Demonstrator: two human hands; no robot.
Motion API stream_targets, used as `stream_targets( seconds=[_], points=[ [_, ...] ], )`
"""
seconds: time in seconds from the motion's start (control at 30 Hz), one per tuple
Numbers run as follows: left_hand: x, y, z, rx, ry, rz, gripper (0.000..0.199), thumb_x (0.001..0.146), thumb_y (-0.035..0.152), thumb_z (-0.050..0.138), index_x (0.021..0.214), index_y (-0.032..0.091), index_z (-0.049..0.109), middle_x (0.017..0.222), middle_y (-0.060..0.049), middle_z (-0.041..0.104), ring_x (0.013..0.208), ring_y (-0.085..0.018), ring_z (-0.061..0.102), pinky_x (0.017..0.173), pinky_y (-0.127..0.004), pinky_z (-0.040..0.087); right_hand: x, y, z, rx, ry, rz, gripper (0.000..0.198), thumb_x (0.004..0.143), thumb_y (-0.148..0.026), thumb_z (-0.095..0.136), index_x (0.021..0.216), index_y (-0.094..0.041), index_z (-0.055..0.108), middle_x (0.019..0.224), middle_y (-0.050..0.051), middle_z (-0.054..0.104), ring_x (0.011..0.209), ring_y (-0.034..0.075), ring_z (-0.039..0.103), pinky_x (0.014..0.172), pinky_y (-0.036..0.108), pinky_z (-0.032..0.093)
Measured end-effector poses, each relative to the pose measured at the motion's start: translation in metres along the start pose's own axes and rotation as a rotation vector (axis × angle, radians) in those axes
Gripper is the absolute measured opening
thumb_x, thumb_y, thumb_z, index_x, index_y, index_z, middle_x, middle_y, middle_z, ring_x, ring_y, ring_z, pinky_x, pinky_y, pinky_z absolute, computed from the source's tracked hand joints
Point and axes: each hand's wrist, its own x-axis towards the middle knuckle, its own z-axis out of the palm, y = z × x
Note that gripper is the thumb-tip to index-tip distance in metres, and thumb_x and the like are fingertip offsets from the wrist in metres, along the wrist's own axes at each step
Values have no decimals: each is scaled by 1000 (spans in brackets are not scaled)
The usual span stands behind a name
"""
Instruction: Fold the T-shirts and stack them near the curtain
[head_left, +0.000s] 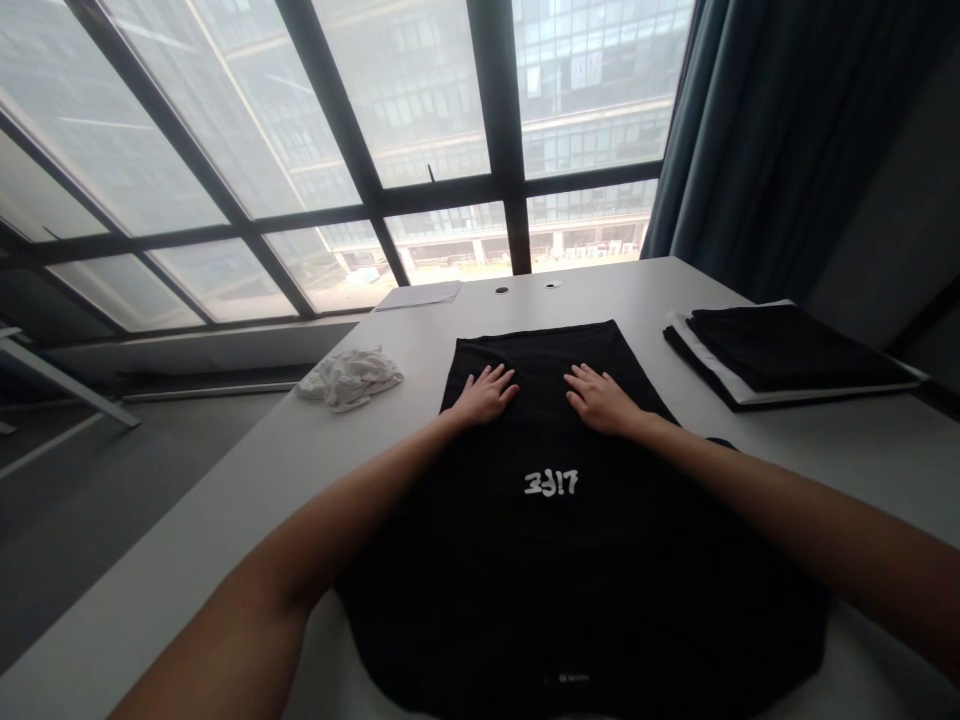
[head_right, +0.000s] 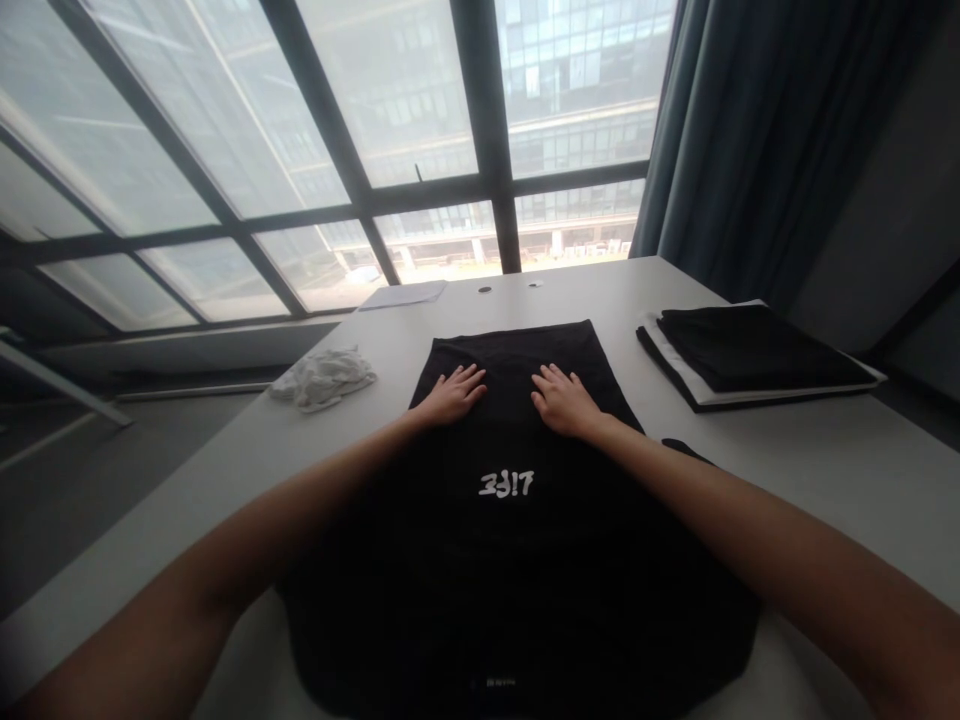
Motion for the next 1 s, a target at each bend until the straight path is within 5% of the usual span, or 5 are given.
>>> stream_targets(
  seconds=[0.23,0.53,0.77,0.87,1.0],
  points=[
    [72,-66,-11,38,47,-260,71,103,63,21,161,24,30,170,-11,17,157,-34,15,121,-64,17,79,79,-5,-23,1,202,56,105,-39,40,153,-11,44,164,20,32,154,33,24,121,57,23],
    [111,-95,-11,16,91,-315,73,102,63,20,162,22,28,171,-7,16,157,-33,12,123,-65,12,103,129,-5,-41,55,203,59,107,-42,39,155,-9,40,162,27,30,153,33,24,116,59,21],
    [73,-26,-15,63,185,-106,66,106,54,23,160,18,31,169,-11,23,157,-31,13,125,-57,8,85,86,-13,-149,195,156,53,103,-30,42,150,-4,45,165,25,26,155,33,17,121,59,3],
    [38,17,-2,18,86,105,68,104,62,27,162,26,27,170,-5,20,158,-30,11,125,-58,9,64,41,-6,-132,177,40,54,103,-33,40,150,-8,46,164,20,32,154,32,23,123,58,15],
    [12,38,10,15,31,104,67,103,62,31,161,28,30,170,-5,21,157,-31,12,124,-61,11,33,-2,4,-60,47,18,56,103,-35,38,152,-9,45,165,19,31,154,33,24,121,61,23]
  ],
)
